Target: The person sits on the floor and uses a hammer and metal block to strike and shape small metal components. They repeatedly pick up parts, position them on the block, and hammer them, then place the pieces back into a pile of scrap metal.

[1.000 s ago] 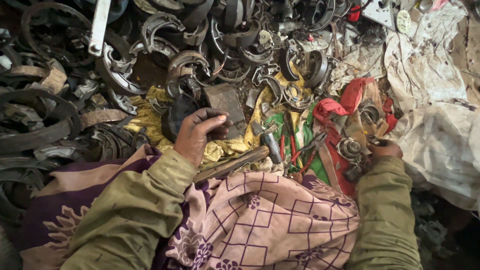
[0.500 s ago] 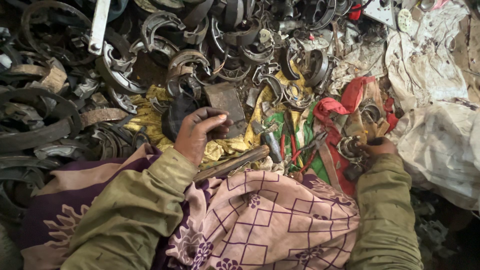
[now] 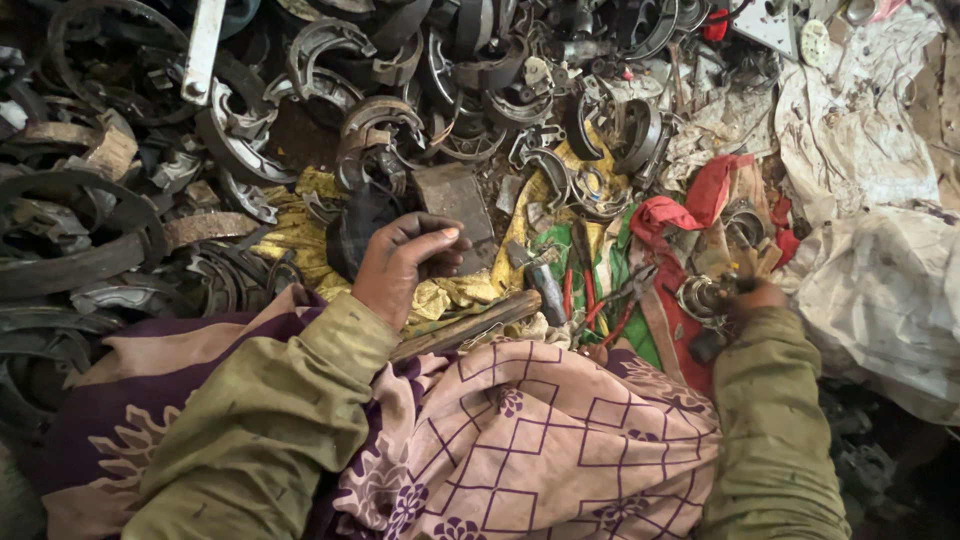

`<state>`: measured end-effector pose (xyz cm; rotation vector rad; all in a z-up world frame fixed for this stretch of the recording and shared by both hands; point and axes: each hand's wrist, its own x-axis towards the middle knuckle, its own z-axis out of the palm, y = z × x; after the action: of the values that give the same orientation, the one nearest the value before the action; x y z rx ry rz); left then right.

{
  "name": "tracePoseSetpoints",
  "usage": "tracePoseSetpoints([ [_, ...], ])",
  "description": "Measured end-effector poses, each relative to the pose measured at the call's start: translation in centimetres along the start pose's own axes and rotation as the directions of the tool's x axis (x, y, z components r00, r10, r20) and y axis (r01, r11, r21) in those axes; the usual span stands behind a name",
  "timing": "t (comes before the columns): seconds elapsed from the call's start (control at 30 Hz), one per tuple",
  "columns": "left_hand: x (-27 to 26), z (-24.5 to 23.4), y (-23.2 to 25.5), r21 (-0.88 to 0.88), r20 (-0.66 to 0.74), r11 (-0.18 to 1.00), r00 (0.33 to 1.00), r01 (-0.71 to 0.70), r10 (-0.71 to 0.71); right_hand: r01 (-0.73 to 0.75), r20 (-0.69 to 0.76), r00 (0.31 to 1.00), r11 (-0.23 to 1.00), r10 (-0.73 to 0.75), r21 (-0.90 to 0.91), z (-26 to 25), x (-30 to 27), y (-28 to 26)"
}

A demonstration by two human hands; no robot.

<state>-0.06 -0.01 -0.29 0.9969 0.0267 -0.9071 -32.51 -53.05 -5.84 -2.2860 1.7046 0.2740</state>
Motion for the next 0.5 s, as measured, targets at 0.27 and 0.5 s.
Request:
tracePoseSetpoints([
  [0.27,0.0,0.0,0.0,-0.002,0.015,1.000,1.000,-0.016,0.016,0.108,-0.276,0.952,0.989,-0.132,-0.103,-1.2,0.4,0.6],
  [0.5,-0.1,0.1,0.1,0.007,0.016,1.000,1.000,-0.013,0.013,0.061,-0.067,0.995,0.994,-0.068,-0.094,-0.3,0.2,0.2],
])
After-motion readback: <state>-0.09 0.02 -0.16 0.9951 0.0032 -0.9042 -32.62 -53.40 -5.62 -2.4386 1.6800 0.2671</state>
